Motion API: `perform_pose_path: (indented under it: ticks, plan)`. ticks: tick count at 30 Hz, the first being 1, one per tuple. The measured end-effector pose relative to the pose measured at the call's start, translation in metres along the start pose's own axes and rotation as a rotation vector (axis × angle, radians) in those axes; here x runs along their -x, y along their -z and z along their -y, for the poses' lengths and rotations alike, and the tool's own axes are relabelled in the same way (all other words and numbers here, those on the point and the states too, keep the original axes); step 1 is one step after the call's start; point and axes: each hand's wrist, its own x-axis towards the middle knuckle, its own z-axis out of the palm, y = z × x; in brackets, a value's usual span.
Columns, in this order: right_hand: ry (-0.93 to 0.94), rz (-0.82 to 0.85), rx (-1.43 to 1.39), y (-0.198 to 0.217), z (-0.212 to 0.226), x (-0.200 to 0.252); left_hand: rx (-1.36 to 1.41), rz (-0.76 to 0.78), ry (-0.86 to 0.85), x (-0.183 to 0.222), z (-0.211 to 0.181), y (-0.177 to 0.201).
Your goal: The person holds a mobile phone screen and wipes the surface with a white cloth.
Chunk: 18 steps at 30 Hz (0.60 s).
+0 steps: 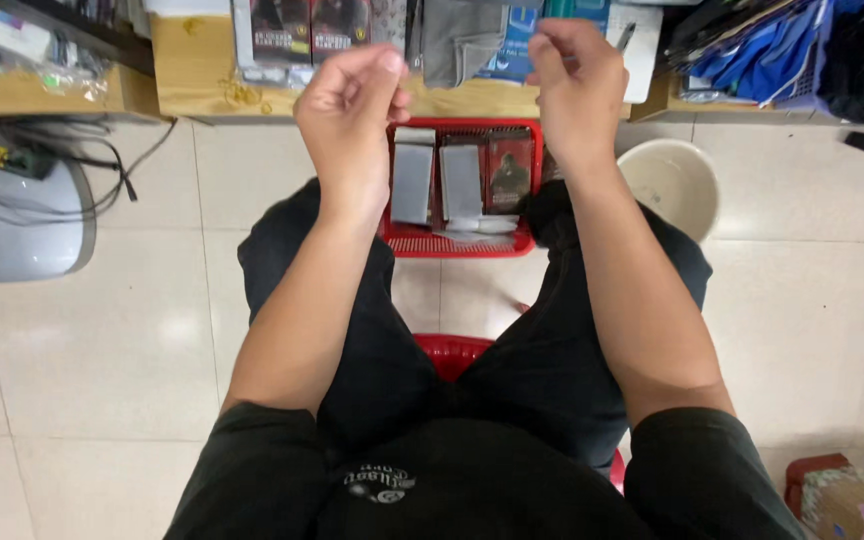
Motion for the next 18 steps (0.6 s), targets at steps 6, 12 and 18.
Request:
perform_pose_path:
  ticks: [6, 12, 18]
  plan:
    - [0.086, 0.27, 0.19, -0.057, -0.04, 0.004, 0.032, 0.048, -0.099, -0.003, -0.007, 0.002]
    - [-0.263, 0.804, 0.552, -0.167, -0.161, 0.082, -0.05, 0.063, -0.154, -0.005, -0.016, -0.004]
    - [-0.495, 1.235, 0.815, -0.227, -0.274, 0.204, -0.092, 0.151, -0.126, -0.013, -0.003, 0.007]
